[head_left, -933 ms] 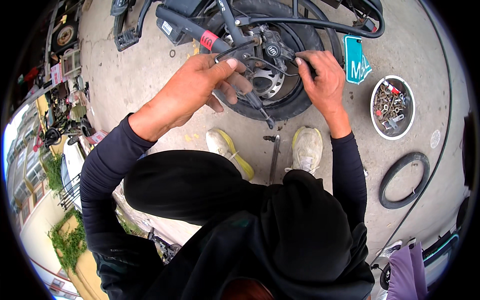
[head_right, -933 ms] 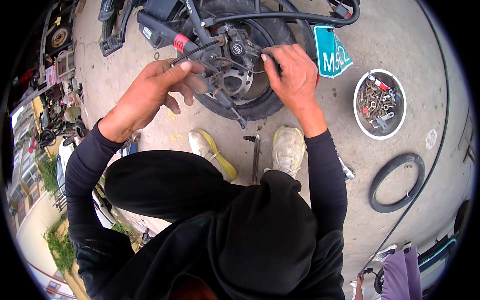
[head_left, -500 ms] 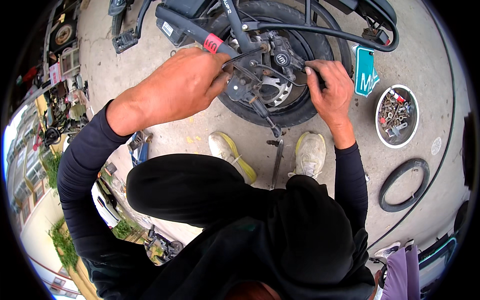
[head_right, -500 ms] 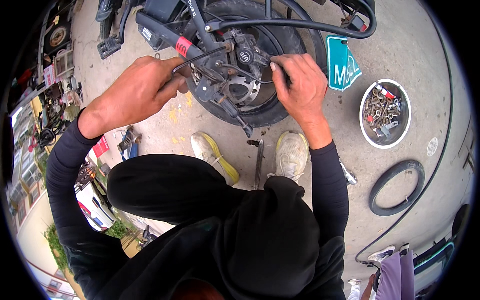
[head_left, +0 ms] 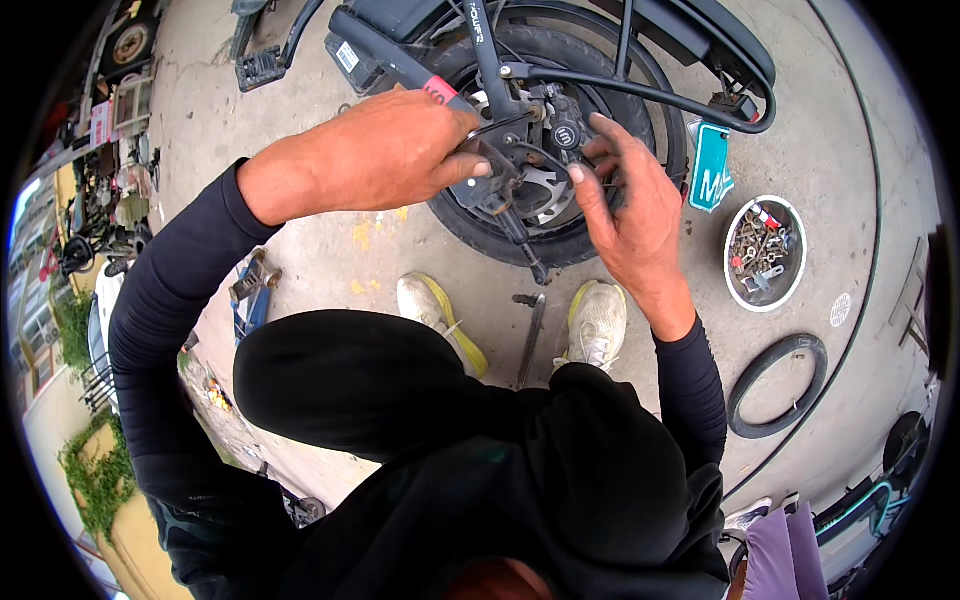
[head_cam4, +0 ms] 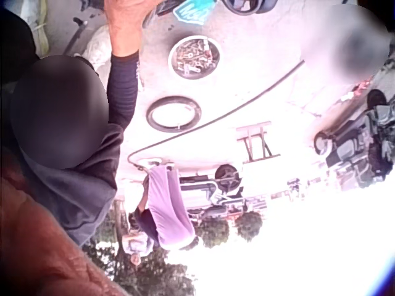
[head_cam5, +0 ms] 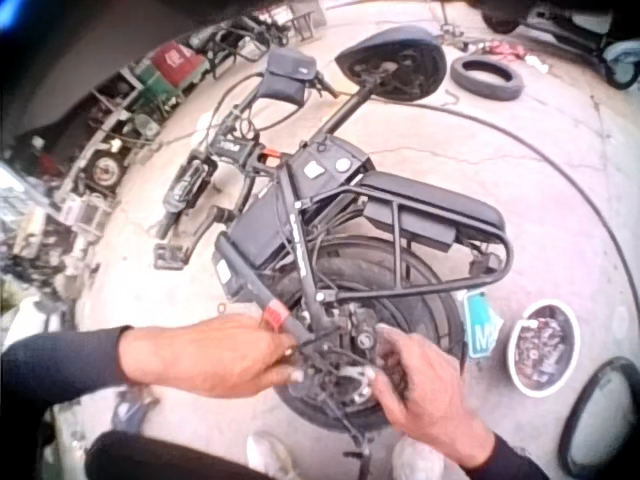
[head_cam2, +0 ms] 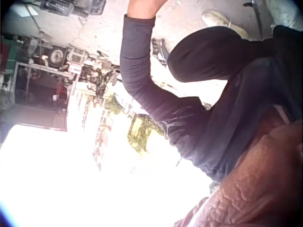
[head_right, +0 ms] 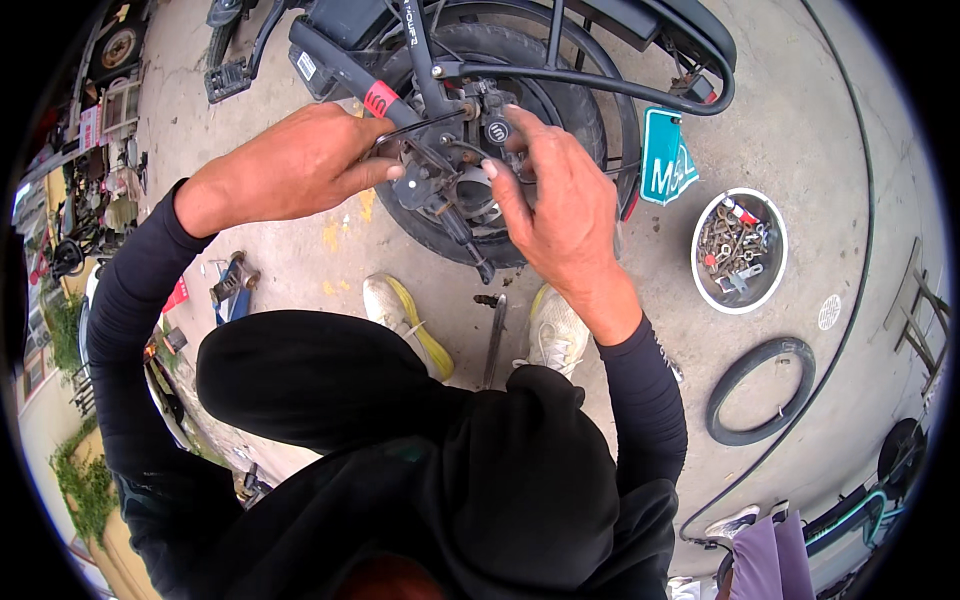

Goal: The person adjusts the rear brake cable and caliper on a bicycle using a screwdriver and hands. They repeatedly tighten and loosen the cable tension, test the brake lever, and make small adjustments to the brake mechanism.

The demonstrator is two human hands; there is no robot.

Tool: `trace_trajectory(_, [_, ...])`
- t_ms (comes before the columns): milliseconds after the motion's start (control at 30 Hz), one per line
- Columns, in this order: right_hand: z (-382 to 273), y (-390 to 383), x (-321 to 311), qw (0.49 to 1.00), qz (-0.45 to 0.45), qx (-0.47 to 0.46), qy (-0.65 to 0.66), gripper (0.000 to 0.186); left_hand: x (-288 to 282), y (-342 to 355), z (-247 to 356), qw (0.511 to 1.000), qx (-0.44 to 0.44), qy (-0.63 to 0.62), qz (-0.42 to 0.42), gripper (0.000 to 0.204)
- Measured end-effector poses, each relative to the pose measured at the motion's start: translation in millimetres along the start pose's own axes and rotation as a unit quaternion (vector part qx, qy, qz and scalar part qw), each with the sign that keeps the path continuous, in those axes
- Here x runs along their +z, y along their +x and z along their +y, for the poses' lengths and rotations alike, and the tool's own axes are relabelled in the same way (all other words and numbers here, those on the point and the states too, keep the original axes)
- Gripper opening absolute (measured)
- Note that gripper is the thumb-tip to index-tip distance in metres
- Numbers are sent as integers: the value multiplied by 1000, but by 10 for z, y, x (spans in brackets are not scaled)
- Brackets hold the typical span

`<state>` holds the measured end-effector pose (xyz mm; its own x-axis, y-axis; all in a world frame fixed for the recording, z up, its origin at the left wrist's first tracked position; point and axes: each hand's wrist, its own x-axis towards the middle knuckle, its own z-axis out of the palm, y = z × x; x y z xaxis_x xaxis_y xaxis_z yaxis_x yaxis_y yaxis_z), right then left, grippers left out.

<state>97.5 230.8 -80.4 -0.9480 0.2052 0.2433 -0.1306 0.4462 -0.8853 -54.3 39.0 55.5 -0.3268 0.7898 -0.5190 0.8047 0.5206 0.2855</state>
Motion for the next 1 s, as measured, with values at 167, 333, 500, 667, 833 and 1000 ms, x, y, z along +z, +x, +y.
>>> trace_trajectory(167, [-424, 431, 237, 951, -66, -248, -171, 51, 295, -291, -135, 994, -75, -79, 25, 32])
trace_trajectory(333, [-500, 774, 199, 860, -194, -347, -320, 24, 886, -643, -597, 959, -173, -209, 82, 43])
trace_trajectory(500, [-710, 887, 158, 846, -282, -334, -304, 23, 2132, -400, -1373, 869, -258, -295, 302, 63])
trace_trajectory(667, [-699, 805, 209, 874, -255, -287, -297, 29, 2301, 108, -1459, 813, -269, -424, 295, 75])
trace_trajectory(833, [-658, 789, 213, 875, -254, -279, -303, 32, 3088, -310, -723, 752, -377, -500, 207, 68])
trace_trajectory(1000, [-569, 813, 283, 882, -265, -266, -283, 33, 3072, -576, 653, 699, 261, -659, -91, 40])
